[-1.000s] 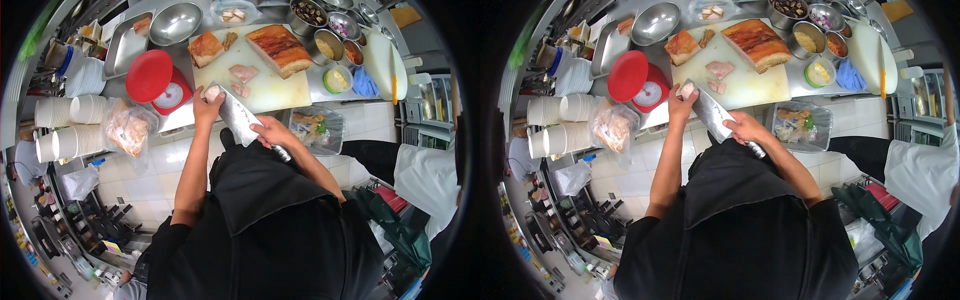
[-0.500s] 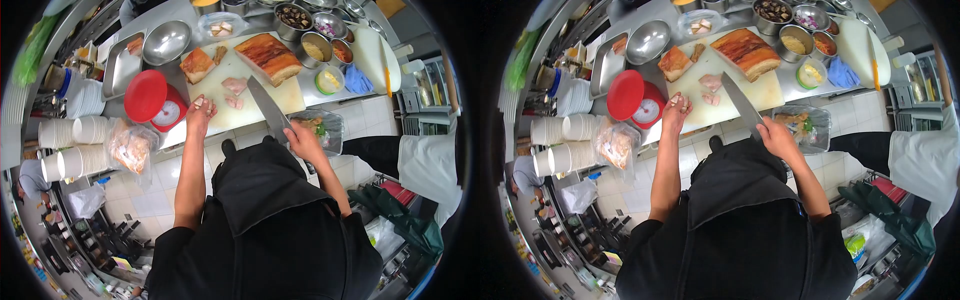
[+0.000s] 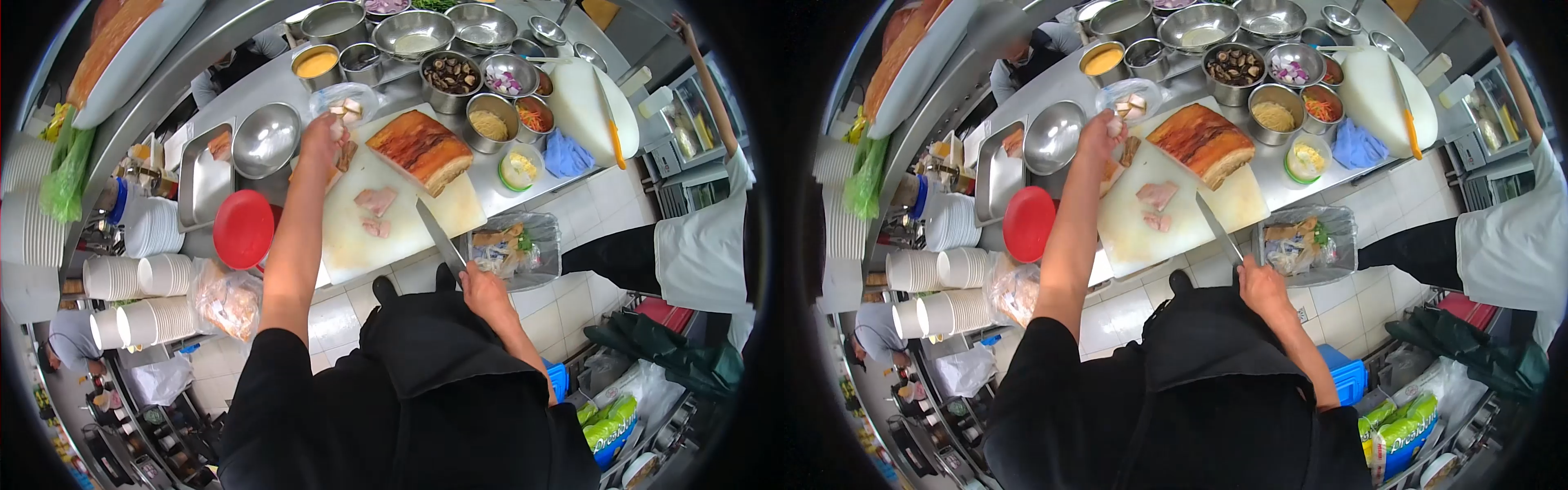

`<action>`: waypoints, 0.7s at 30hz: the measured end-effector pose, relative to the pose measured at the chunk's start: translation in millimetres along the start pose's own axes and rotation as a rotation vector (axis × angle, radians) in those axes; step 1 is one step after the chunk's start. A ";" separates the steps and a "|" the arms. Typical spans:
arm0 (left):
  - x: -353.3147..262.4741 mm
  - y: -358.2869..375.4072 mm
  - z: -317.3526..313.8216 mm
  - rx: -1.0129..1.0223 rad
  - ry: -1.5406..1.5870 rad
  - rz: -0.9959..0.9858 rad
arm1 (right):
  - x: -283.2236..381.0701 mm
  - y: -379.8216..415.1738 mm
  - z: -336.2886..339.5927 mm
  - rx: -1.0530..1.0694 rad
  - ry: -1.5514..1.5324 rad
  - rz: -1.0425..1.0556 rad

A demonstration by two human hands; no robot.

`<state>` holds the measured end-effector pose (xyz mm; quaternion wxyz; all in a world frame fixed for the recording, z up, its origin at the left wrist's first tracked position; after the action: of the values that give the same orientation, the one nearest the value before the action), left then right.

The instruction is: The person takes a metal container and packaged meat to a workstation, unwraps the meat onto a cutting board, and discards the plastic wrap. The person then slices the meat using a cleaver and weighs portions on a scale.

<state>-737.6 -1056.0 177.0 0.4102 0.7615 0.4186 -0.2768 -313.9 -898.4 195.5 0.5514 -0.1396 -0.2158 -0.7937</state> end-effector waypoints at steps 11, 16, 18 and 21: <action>-14.5 -2.8 -13.6 -0.160 -1.062 -0.159 | -7.2 -0.9 -8.9 0.010 -0.082 -0.051; 68.4 111.5 31.1 0.151 -1.447 -0.260 | -7.5 -5.7 4.0 0.074 -0.077 -0.087; 74.3 164.3 24.7 0.035 -1.504 -0.117 | -12.2 -7.5 -0.8 0.030 -0.100 -0.032; 92.3 188.7 38.9 -0.112 -1.459 -0.075 | -25.7 -12.0 -1.8 0.033 -0.268 0.017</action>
<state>-531.7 -1110.5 160.7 0.6131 0.3465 0.0783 -0.7057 -316.0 -874.7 179.9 0.5265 -0.2371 -0.2993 -0.7596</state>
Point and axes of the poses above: each hand's wrist, its own y-axis away from the middle knuckle, its own z-axis out of the back of the hand, x = y × z, the point moved 2 cm from there along -y, towards the middle knuckle, and after that the axes turned 3 degrees about y, right-handed, at the moved point
